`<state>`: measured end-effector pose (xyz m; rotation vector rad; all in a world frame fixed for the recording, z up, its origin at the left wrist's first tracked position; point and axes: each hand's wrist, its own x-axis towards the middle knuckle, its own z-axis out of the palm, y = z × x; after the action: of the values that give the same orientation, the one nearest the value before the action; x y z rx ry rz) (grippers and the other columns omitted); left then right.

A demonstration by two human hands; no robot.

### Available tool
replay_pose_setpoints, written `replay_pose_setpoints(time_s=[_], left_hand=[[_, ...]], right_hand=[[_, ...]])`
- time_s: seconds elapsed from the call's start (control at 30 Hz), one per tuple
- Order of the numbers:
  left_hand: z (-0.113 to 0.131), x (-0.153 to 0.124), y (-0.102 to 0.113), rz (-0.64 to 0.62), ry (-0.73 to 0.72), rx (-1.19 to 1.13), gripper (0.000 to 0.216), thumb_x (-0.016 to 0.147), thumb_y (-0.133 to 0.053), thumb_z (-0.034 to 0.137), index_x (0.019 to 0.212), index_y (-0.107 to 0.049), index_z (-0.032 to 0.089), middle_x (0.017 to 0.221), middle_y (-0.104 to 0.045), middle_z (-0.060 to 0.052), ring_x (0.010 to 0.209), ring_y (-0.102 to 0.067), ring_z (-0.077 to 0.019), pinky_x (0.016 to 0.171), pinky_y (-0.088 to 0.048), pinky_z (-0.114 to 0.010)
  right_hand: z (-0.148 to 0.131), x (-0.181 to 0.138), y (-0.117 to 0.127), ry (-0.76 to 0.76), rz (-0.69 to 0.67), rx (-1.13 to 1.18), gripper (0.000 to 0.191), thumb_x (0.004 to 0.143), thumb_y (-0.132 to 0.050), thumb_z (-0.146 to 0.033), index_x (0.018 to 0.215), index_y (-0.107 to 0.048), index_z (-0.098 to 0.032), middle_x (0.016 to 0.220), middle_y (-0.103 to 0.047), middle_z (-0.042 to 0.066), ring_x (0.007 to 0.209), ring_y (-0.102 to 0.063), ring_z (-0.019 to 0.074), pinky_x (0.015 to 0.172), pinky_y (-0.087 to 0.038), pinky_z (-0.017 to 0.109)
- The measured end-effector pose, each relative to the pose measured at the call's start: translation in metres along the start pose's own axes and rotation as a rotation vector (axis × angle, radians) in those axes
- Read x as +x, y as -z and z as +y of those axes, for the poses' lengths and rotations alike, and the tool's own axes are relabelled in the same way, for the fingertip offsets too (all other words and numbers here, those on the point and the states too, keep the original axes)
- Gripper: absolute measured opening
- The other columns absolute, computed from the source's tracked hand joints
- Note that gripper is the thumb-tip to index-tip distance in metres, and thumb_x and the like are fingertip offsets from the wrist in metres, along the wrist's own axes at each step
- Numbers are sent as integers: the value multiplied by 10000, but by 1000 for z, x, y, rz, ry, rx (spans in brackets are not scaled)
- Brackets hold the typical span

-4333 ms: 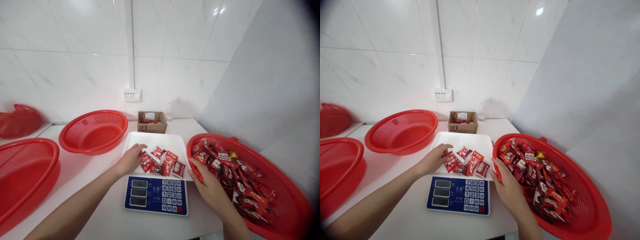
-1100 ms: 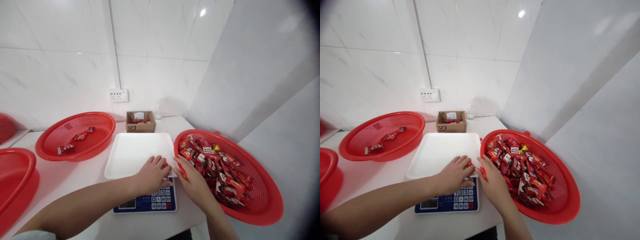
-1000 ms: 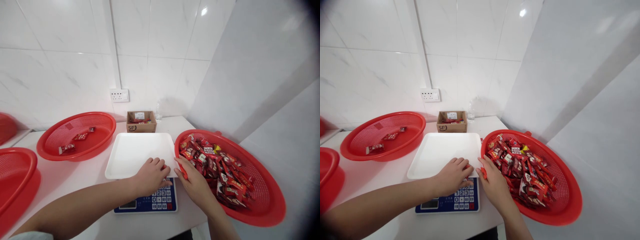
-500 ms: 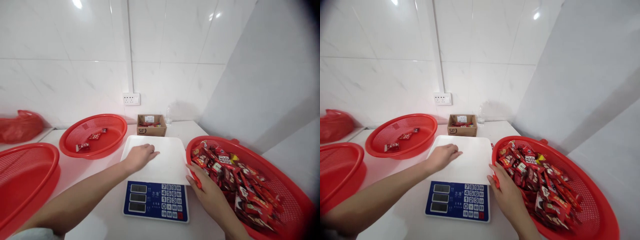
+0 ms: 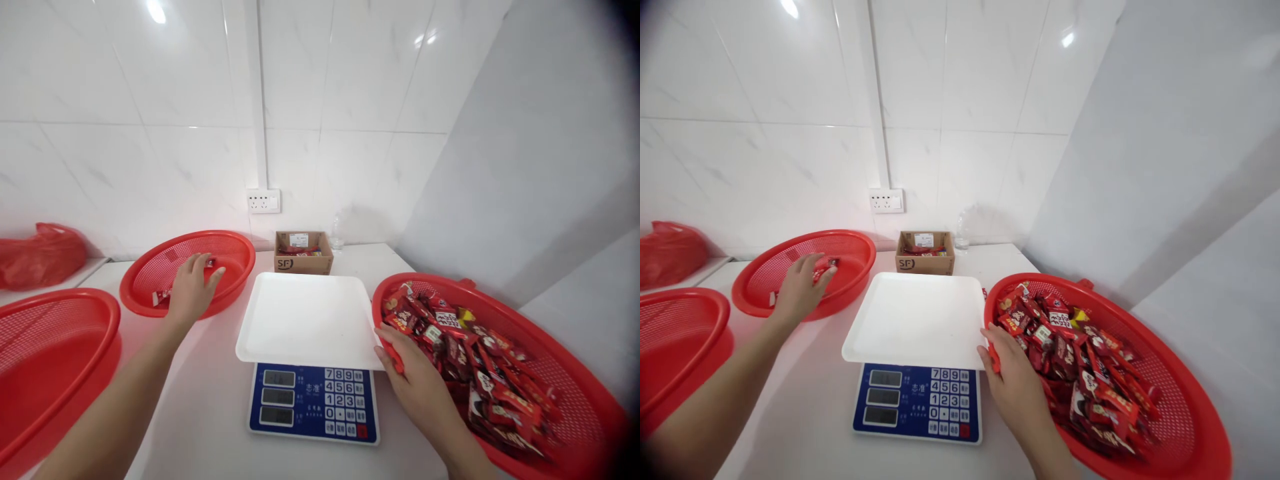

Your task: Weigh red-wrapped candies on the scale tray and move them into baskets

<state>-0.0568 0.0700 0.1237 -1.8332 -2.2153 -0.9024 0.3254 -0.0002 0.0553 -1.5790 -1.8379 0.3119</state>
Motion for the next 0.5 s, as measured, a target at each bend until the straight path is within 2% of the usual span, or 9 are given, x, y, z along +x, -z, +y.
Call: replay_pose_setpoints(time_s=[0.07, 0.1, 0.17, 0.23, 0.3, 0.37, 0.43, 0.5], left_hand=[[16, -23, 0, 3, -54, -91, 416, 918, -387, 426, 1228, -503, 174, 1303, -554, -142, 1237, -478, -293, 945, -440, -408], [29, -37, -1, -29, -98, -239, 360, 916, -404, 415, 1161, -542, 190, 1208, -616, -119, 1149, -546, -269, 926, -458, -393], [58, -68, -3, -262, -254, -526, 286, 900, -459, 409, 1071, -579, 213, 1089, -662, -81, 959, -622, -221, 841, -505, -358], [87, -94, -7, -503, -356, -681, 347, 849, -581, 388, 1157, -564, 230, 1044, -658, -62, 882, -615, -196, 758, -523, -325], [109, -111, -12, -599, -388, -806, 404, 800, -664, 369, 1167, -570, 231, 1012, -641, -58, 886, -596, -195, 742, -515, -318], [121, -117, -16, -599, -349, -910, 302, 800, -671, 362, 1059, -608, 219, 957, -626, -49, 846, -582, -184, 733, -499, -319], [126, -116, -18, -576, -293, -992, 192, 810, -660, 364, 917, -621, 210, 918, -607, -41, 810, -565, -173, 734, -488, -321], [125, -112, -17, -580, -266, -1073, 166, 809, -657, 361, 853, -615, 208, 923, -592, -39, 834, -561, -175, 764, -485, -326]], right_hand=[[-12, 0, -2, 16, 66, 12, 354, 899, -398, -455, 1008, -621, -202, 1081, -696, 147, 1061, -633, 314, 929, -489, 509], [-21, 1, -3, 4, 70, 24, 331, 902, -398, -454, 981, -611, -212, 978, -714, 130, 957, -668, 298, 862, -521, 475], [-42, 2, -9, -36, -1, 66, 308, 910, -406, -450, 1026, -573, -219, 787, -700, 74, 731, -686, 249, 692, -549, 387], [-63, 4, -17, -17, -65, 97, 316, 909, -426, -418, 1119, -515, -199, 698, -660, 31, 611, -652, 224, 581, -516, 339], [-79, 5, -23, 50, -138, 153, 341, 896, -440, -326, 1203, -441, -178, 747, -667, 30, 649, -657, 222, 591, -501, 326], [-90, 6, -24, 89, -203, 215, 402, 859, -452, -220, 1252, -386, -170, 848, -683, 52, 742, -671, 226, 646, -504, 331], [-97, 5, -21, 97, -249, 272, 487, 812, -465, -144, 1286, -357, -178, 923, -681, 63, 818, -669, 224, 701, -508, 339], [-101, 2, -14, 78, -276, 338, 547, 803, -481, -132, 1327, -336, -197, 954, -670, 53, 838, -661, 207, 729, -513, 335]])
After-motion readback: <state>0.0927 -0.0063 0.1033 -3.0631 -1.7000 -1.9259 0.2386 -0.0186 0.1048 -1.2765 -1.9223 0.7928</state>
